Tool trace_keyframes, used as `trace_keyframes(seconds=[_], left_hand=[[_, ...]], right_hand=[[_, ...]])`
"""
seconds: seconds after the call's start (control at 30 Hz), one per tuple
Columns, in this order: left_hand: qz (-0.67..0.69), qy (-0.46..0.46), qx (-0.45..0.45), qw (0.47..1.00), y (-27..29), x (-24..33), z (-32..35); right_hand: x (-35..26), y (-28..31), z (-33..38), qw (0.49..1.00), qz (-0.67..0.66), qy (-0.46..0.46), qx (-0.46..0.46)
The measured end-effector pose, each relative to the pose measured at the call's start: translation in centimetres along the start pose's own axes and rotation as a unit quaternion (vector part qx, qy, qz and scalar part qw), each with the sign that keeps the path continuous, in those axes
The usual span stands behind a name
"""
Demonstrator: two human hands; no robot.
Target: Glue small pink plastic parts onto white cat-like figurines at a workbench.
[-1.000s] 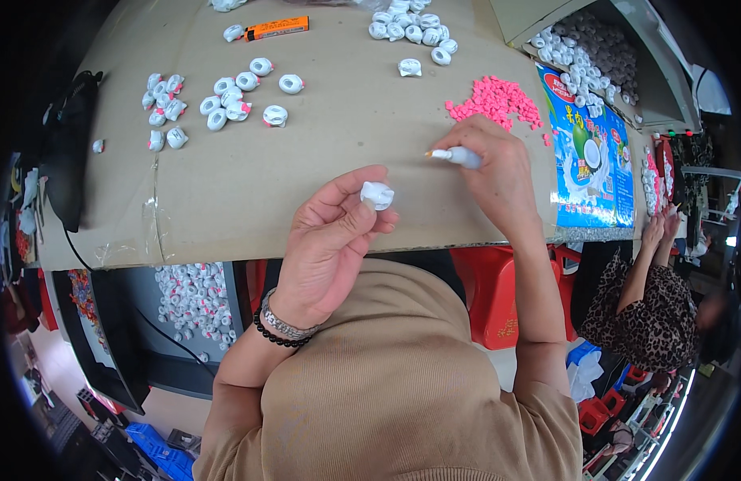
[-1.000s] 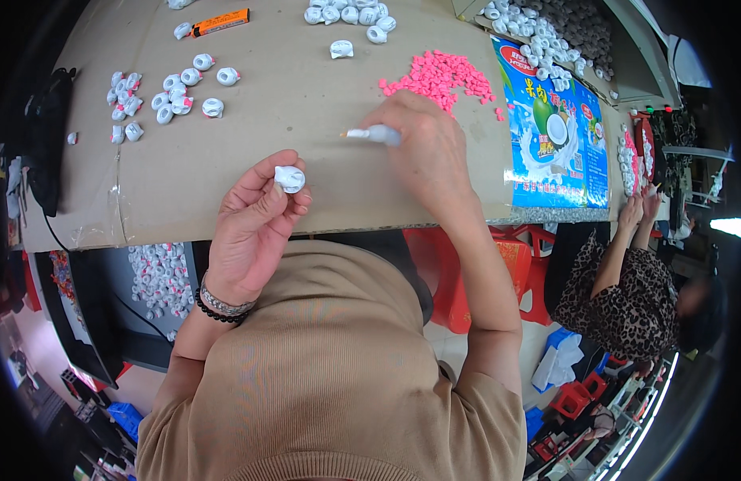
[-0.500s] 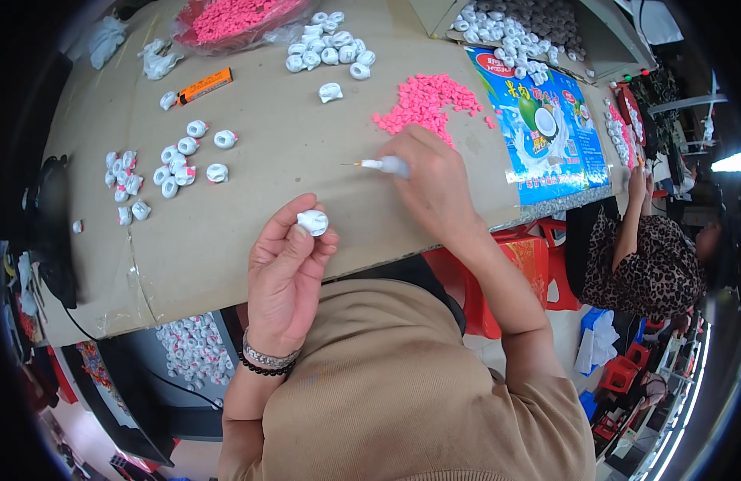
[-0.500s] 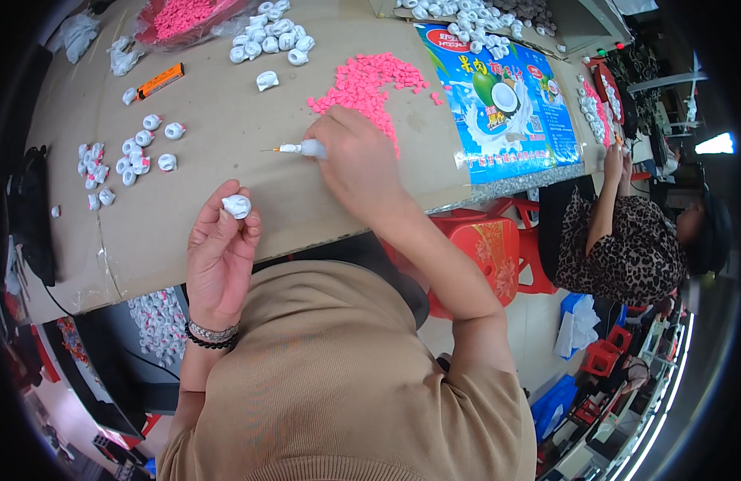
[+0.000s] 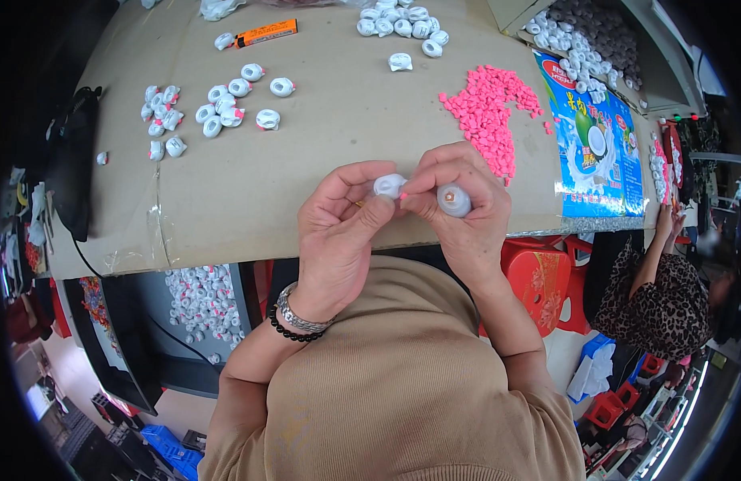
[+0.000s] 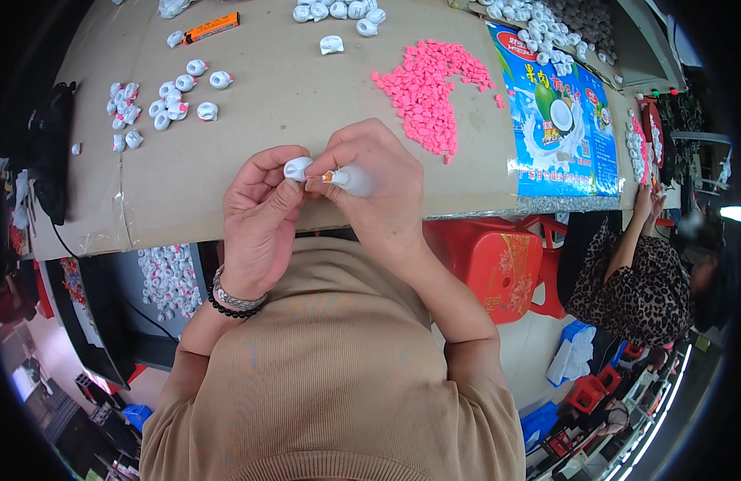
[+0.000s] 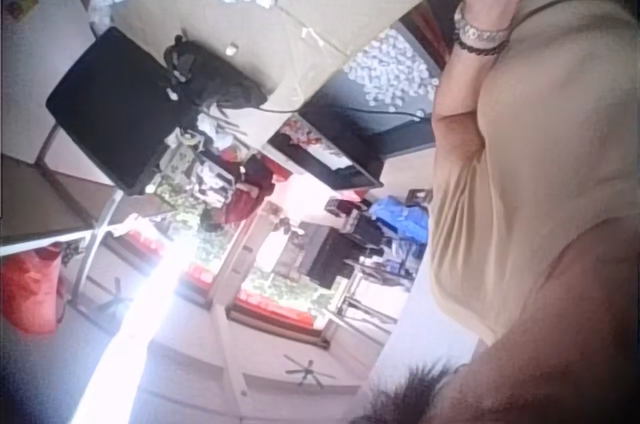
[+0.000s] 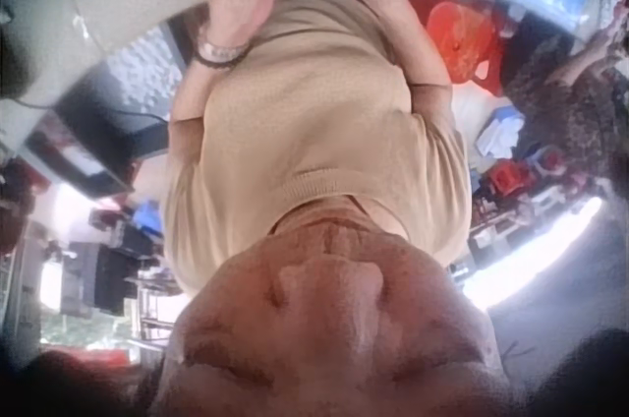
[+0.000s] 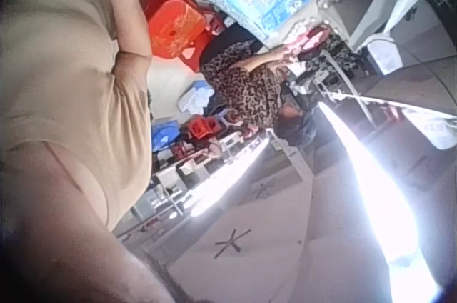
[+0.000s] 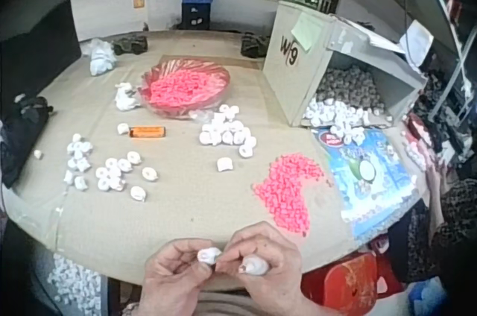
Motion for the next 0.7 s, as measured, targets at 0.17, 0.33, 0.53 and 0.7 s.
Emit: trace_keyframes(seconds=[0.17,0.33,0.53,0.7], left_hand=[[-0.091,-0.07,-0.012,0.993,-0.2,0.5,0.3],[-0.11,-0.065,-0.032,0.991,0.1,0.4,0.1],[-0.022,-0.015,-0.023,0.999,0.2,-0.3,-0.4],[0.028,0.005,-0.024,0.999,0.1,-0.4,0.0]], right_hand=[[0.5,0.1,0.1,1.0,-0.019,0.015,0.001],[1.7,-0.4,0.5,0.99,-0.125,-0.055,0.027],[1.1,-0.2,0.5,0.997,-0.073,-0.017,0.028],[0.7,-0.1,0.5,0.997,0.011,0.074,0.031]])
Point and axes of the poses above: each hand's wrist, its own z-axis away from the middle knuckle, its own y-axis out of the back of the hand, x = y × z, the point moved 4 cm from there along -z, towards the middle knuckle, and after that the axes turned 4 degrees about -x, right-handed, at the moved point
